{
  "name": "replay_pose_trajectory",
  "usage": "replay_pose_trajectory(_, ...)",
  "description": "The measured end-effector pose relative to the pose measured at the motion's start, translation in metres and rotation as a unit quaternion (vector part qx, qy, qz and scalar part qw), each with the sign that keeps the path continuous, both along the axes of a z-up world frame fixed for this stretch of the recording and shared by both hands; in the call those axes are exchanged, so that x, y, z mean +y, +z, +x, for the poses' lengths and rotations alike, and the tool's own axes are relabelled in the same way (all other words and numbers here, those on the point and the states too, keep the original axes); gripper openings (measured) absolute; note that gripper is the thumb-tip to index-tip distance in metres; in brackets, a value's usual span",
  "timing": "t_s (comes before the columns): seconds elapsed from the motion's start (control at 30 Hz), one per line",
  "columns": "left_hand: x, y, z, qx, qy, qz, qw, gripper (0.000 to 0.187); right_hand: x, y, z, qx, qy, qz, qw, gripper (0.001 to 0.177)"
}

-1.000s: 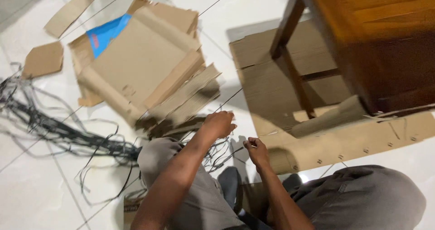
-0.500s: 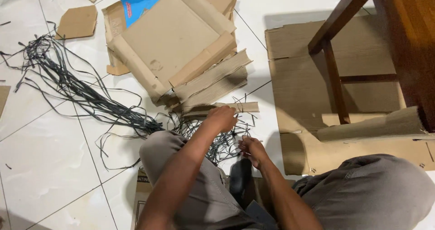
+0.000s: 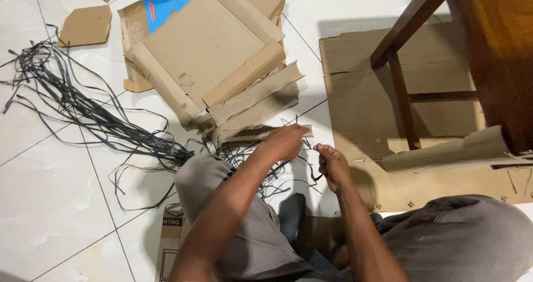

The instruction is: Wrapping a wooden chair leg with cardboard and securing it by tying multiple plastic strings.

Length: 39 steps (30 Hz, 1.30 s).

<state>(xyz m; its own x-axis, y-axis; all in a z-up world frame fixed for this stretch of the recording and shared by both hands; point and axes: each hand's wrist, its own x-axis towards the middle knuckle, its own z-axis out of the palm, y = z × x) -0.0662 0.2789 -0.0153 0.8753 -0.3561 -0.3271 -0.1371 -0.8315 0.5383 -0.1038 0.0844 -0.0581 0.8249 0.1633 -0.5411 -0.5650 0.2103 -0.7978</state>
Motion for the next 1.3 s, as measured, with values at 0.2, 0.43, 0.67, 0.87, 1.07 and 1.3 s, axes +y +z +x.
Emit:
replay_pose_trajectory(0.2, -0.024, 0.042, -0.006, 0.025, -0.035, -0.120, 0.992, 0.040, -0.024, 0.024, 0.008, -0.074, -0.037, 0.058, 0.995, 0.012)
replay_pose_trajectory(0.43, -0.033, 0.027, -0.005, 0.053, -0.018, -0.084, 0.995, 0.025, -0.040, 0.039, 0.010, -0.100, -0.077, 0.092, 0.988, 0.015)
replay_pose_trajectory(0.67, -0.019, 0.039, -0.006, 0.028, 0.072, -0.138, 0.987, 0.026, -0.055, 0.018, 0.018, -0.069, -0.170, 0.061, 0.981, 0.012)
replay_pose_trajectory(0.87, 0.005, -0.013, -0.005, 0.046, 0.072, -0.081, 0.993, 0.025, -0.075, -0.020, 0.031, -0.027, -0.278, -0.003, 0.960, 0.009)
replay_pose_trajectory(1.07, 0.040, -0.088, 0.003, 0.081, 0.082, 0.021, 0.993, 0.035, -0.081, -0.111, 0.023, -0.073, -0.116, -0.336, 0.932, 0.018)
replay_pose_trajectory(1.3, 0.070, -0.188, 0.001, 0.072, 0.178, 0.089, 0.977, 0.029, -0.060, -0.213, -0.044, -0.057, 0.327, -0.486, 0.808, 0.036)
